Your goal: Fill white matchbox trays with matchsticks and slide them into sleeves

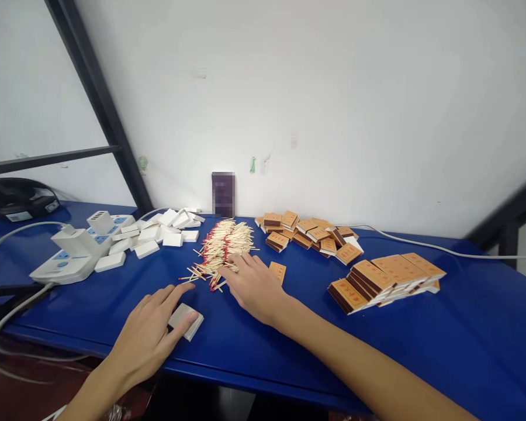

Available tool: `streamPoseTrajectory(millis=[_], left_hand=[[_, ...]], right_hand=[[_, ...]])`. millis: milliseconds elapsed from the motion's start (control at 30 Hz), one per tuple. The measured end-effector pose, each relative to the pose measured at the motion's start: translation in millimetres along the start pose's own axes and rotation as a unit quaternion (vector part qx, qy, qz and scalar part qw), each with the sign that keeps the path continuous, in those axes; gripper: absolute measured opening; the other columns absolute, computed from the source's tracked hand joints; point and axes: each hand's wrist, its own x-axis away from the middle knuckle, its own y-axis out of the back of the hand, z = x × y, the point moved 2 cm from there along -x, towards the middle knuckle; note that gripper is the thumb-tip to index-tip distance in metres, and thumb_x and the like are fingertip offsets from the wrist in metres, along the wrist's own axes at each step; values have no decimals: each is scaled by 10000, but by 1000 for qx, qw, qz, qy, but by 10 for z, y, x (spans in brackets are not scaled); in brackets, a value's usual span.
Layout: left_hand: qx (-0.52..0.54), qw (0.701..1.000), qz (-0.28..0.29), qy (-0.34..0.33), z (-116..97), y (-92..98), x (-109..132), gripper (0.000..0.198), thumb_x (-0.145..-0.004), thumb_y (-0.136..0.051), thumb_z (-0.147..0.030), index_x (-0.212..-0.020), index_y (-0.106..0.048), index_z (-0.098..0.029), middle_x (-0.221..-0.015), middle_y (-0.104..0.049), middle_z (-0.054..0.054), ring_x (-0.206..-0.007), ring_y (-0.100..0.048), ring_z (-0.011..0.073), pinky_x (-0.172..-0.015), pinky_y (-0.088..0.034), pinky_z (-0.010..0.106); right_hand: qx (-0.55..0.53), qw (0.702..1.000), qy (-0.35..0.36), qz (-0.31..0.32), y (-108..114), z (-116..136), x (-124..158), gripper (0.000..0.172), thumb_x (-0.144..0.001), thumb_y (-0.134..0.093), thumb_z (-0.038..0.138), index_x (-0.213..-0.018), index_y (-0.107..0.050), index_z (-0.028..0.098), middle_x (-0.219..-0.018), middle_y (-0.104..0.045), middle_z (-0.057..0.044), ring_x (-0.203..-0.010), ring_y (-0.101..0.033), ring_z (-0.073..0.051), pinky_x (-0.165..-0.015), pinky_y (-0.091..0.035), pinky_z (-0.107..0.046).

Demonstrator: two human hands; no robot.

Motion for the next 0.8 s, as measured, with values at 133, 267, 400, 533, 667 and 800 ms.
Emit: streamPoseTrajectory(millis=[133, 267, 400, 533, 667, 800], left_hand=[[11, 999, -31, -10, 19, 29, 46, 415, -965, -360, -450, -1201, -614, -223, -1016, -655, 88, -882, -612, 270, -783, -461, 409], [57, 997, -52, -26, -5, 49, 87, 336, -958, -380, -370, -1108, -636, -213, -941, -627, 76, -840, -595, 247, -768, -463, 391], [138, 990, -37, -13, 72, 95, 36, 290, -969, -399, -327, -1093, -632, -208, -962, -618, 68, -904, -586, 233, -808, -479, 370], [130, 991, -38, -23, 316, 186, -230, 282, -969, -428, -299, -1164, -614, -216, -1099, -596, 74, -1047, -557, 240, -911, -474, 383], [83, 988, 48, -120, 481, 148, -549, 360, -940, -515, -313, -1285, -571, -225, -1259, -550, 82, -1191, -494, 260, -1062, -395, 442], [75, 983, 92, -142, 503, 31, -661, 384, -946, -526, -356, -1301, -570, -217, -1245, -553, 84, -1177, -512, 257, -1055, -411, 433]], right_hand=[[7, 999, 29, 14, -41, 15, -76, 296, -967, -471, 189, -1220, -620, 229, -1242, -571, -153, -1094, -519, -278, -849, -415, -393], [6, 1000, 25, 12, -105, 41, -91, 302, -990, -437, 202, -1230, -617, 239, -1222, -581, -136, -1068, -517, -258, -850, -388, -386], [14, 1000, 21, 9, -145, 71, -89, 267, -988, -450, 216, -1187, -628, 217, -1145, -613, -117, -1039, -514, -259, -820, -375, -379], [18, 999, 33, -4, -152, 78, -91, 236, -985, -462, 207, -1150, -630, 204, -1158, -630, -103, -1052, -506, -254, -835, -362, -380], [13, 998, 58, -14, -160, 79, -90, 226, -981, -480, 193, -1144, -637, 189, -1145, -664, -86, -1068, -508, -246, -851, -356, -377], [23, 997, 74, -30, -192, 85, -98, 205, -969, -506, 188, -1111, -653, 174, -1101, -689, -81, -1065, -516, -249, -859, -354, -388]])
